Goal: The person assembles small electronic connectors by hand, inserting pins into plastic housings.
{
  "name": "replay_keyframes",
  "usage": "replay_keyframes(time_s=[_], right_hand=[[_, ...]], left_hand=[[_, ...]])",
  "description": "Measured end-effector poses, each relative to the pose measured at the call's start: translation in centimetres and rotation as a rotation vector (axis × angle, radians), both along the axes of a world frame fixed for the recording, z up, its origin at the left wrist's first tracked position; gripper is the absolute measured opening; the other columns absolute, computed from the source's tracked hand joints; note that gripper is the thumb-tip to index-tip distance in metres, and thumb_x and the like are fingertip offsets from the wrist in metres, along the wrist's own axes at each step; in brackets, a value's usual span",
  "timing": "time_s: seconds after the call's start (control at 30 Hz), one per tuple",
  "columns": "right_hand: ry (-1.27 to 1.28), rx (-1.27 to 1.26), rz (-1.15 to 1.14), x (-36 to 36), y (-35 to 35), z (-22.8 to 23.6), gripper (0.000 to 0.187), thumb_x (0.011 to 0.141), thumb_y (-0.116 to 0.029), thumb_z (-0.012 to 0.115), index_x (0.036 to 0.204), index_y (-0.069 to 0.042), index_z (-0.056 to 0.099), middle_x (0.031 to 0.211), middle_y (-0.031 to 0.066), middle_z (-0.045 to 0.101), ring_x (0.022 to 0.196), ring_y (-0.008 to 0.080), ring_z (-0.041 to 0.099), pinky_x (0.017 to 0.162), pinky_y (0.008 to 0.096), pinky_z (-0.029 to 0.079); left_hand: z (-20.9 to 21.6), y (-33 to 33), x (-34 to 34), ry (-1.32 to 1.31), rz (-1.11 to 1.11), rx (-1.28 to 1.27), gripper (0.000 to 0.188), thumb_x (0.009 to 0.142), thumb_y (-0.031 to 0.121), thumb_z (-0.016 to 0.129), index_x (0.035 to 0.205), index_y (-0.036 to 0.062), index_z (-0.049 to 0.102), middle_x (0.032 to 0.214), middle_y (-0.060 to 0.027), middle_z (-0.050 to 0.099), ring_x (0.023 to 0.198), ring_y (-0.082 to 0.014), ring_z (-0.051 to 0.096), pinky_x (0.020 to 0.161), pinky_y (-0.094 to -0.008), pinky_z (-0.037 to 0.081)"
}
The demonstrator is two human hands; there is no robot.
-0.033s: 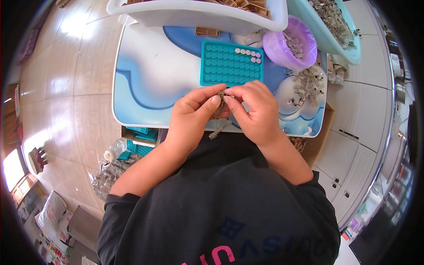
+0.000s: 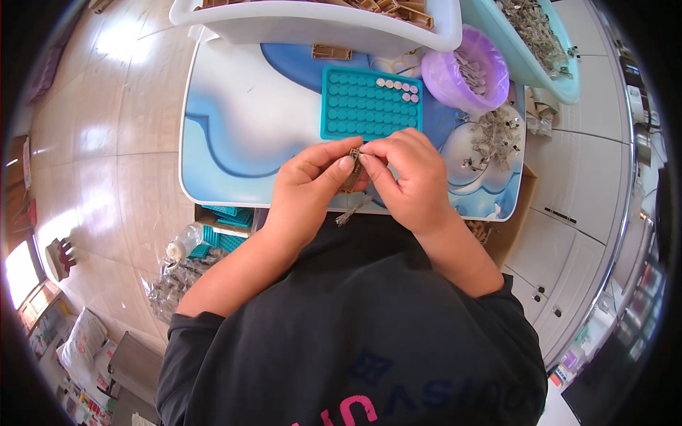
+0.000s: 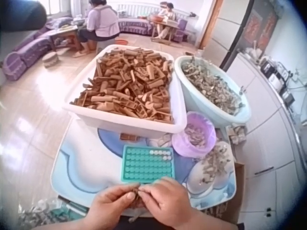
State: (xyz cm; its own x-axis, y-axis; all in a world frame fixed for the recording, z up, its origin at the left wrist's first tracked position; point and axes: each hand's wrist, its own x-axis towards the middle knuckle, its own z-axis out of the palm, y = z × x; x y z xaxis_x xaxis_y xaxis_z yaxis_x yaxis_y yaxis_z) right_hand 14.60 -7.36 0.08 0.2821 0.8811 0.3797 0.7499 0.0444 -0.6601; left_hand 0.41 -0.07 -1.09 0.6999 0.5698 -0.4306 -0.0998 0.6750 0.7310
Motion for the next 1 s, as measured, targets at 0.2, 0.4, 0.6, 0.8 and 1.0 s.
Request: replay_keyframes(time_s=[0.2, 0.4, 0.6, 0.8, 1.0], right_hand=[[-0.014, -0.088, 0.148, 2.3, 1.6, -0.1, 0.007, 0.074, -0.009, 0.065, 0.080, -0.006, 0.062, 0.070, 0.0077, 0.058, 0.066, 0.0277, 0.055, 0.056, 0.0374, 0.044], [-0.340, -0.040, -0.206, 4.5, 4.5, -2.0, 0.009, 0.074, -0.010, 0.065, 0.082, -0.006, 0.065, 0.074, 0.0076, 0.055, 0.068, 0.0281, 0.058, 0.058, 0.0364, 0.047], [-0.332, 0.008, -0.147, 4.4, 4.5, -1.9, 0.008, 0.071, -0.008, 0.069, 0.075, -0.006, 0.062, 0.075, 0.0074, 0.053, 0.065, 0.0249, 0.057, 0.055, 0.0352, 0.046], [-0.035, 0.015, 0.039, 0.6, 2.1, -0.1, 0.015, 0.066, -0.005, 0.072, 0.075, -0.005, 0.060, 0.075, 0.0075, 0.053, 0.064, 0.0245, 0.055, 0.053, 0.0334, 0.045], [-0.117, 0.035, 0.092, 0.3, 1.7, -0.2, 0.014, 0.068, -0.005, 0.071, 0.078, -0.005, 0.062, 0.076, 0.0071, 0.055, 0.065, 0.0245, 0.056, 0.054, 0.0326, 0.046]], left_hand=[[-0.4, 0.6, -0.1, 0.029, 0.006, -0.050, 0.030, 0.092, 0.011, 0.052, 0.119, -0.0013, 0.052, 0.103, -0.0129, 0.062, 0.087, -0.0195, 0.063, 0.081, -0.0328, 0.052], [-0.5, 1.0, 0.6, -0.002, 0.022, -0.064, 0.032, 0.092, 0.012, 0.052, 0.120, -0.0019, 0.051, 0.104, -0.0137, 0.062, 0.091, -0.0214, 0.063, 0.081, -0.0332, 0.052], [0.0, 1.4, 0.7, -0.004, 0.045, -0.157, 0.031, 0.093, 0.008, 0.049, 0.120, -0.0056, 0.048, 0.102, -0.0132, 0.060, 0.091, -0.0200, 0.062, 0.081, -0.0330, 0.053], [-0.9, 1.3, 0.5, -0.044, 0.082, -0.186, 0.029, 0.093, 0.009, 0.049, 0.118, -0.0056, 0.049, 0.101, -0.0120, 0.060, 0.090, -0.0178, 0.061, 0.081, -0.0323, 0.052], [-0.8, 1.1, 0.6, -0.022, 0.103, -0.157, 0.028, 0.093, 0.011, 0.050, 0.117, -0.0021, 0.052, 0.097, -0.0093, 0.062, 0.085, -0.0169, 0.063, 0.079, -0.0318, 0.053]])
